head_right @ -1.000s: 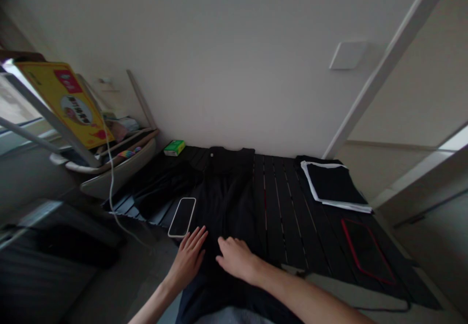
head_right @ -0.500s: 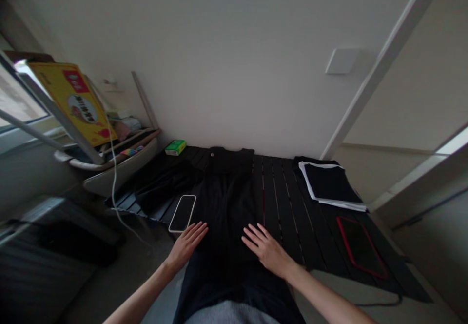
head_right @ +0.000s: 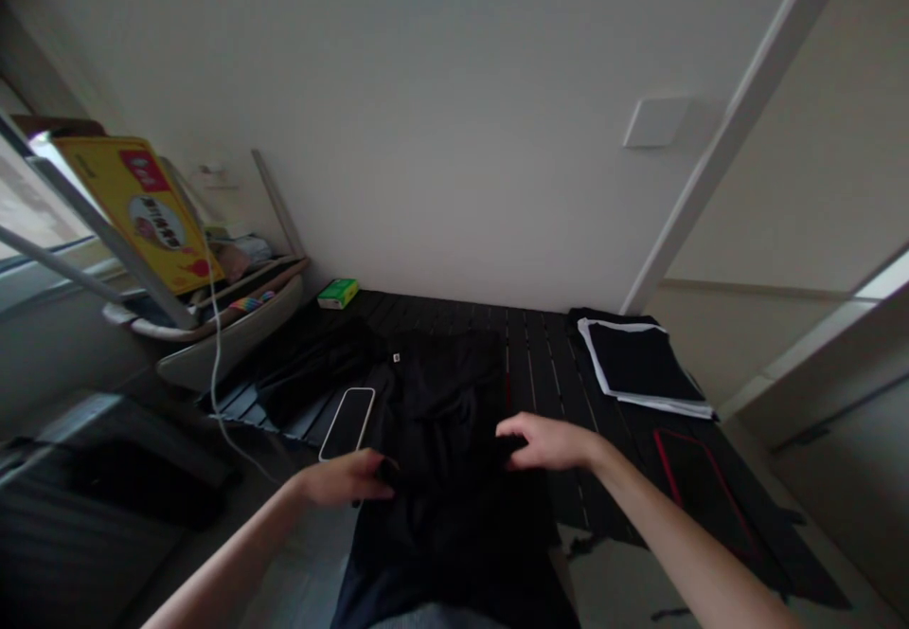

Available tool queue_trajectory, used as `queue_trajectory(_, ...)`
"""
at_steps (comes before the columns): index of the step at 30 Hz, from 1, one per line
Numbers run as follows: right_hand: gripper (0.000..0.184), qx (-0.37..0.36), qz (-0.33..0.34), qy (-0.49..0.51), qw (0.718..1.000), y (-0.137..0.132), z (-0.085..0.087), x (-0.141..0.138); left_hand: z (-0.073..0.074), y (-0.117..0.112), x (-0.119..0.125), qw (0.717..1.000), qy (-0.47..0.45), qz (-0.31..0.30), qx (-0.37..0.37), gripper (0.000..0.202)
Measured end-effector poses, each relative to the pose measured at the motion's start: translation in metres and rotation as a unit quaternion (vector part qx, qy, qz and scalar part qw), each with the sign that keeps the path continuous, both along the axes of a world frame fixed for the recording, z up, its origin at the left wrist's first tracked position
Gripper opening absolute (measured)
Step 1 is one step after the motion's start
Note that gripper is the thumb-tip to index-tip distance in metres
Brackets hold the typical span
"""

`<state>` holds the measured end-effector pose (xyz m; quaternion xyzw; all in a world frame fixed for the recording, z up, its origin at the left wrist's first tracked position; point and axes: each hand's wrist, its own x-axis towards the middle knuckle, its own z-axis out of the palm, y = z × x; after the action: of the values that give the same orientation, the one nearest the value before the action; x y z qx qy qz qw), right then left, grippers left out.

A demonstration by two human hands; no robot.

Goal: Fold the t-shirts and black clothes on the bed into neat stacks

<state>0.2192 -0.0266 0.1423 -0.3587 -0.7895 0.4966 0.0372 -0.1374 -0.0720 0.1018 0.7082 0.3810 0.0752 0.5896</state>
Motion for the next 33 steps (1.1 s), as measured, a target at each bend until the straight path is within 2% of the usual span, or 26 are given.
queue_trajectory(2,0.017,0.104,-0.097,-0.010,0.990,0.035,-0.004,-0.003,-0.006,0.037,0.001,0.992,-0.019,0.124,0.002,0.027)
queue_trajectory(5,0.019,0.218,-0.233,-0.034,0.947,0.093,-0.005,-0.016,-0.004,0.104,0.004,0.944,-0.036,0.325,0.046,0.032)
queue_trajectory(8,0.041,0.282,-0.340,-0.047,0.896,0.139,-0.004,-0.036,0.008,0.165,0.014,0.897,-0.044,0.424,0.118,0.043)
queue_trajectory(10,0.059,0.308,-0.395,-0.062,0.863,0.155,-0.013,-0.049,0.008,0.188,0.023,0.867,-0.036,0.469,0.163,0.051)
queue_trajectory(12,0.073,0.315,-0.424,-0.118,0.841,0.156,-0.036,-0.061,-0.007,0.192,0.034,0.840,-0.018,0.506,0.196,0.059)
queue_trajectory(14,0.074,0.292,-0.423,-0.213,0.831,0.147,-0.069,-0.071,-0.036,0.180,0.044,0.825,0.045,0.518,0.221,0.067)
queue_trajectory(16,0.067,0.241,-0.401,-0.273,0.840,0.132,-0.104,-0.078,-0.070,0.161,0.052,0.810,0.226,0.474,0.260,0.062)
queue_trajectory(17,0.065,0.229,-0.395,-0.284,0.843,0.125,-0.118,-0.081,-0.085,0.152,0.056,0.799,0.286,0.450,0.277,0.057)
queue_trajectory(19,0.062,0.224,-0.395,-0.292,0.842,0.113,-0.138,-0.086,-0.107,0.139,0.061,0.769,0.363,0.418,0.319,0.052)
queue_trajectory(20,0.062,0.227,-0.405,-0.295,0.835,0.108,-0.142,-0.088,-0.112,0.135,0.063,0.753,0.387,0.416,0.332,0.051)
queue_trajectory(22,0.062,0.233,-0.439,-0.299,0.815,0.103,-0.142,-0.090,-0.112,0.131,0.067,0.726,0.424,0.424,0.337,0.050)
queue_trajectory(24,0.058,0.232,-0.464,-0.296,0.802,0.103,-0.136,-0.091,-0.103,0.131,0.071,0.719,0.445,0.423,0.326,0.047)
queue_trajectory(26,0.050,0.231,-0.464,-0.291,0.804,0.105,-0.129,-0.089,-0.091,0.132,0.074,0.733,0.443,0.410,0.314,0.046)
queue_trajectory(30,0.041,0.219,-0.445,-0.283,0.821,0.114,-0.117,-0.076,-0.072,0.137,0.082,0.782,0.395,0.401,0.267,0.050)
queue_trajectory(33,0.040,0.223,-0.415,-0.276,0.838,0.115,-0.106,-0.062,-0.063,0.139,0.098,0.820,0.335,0.365,0.288,0.054)
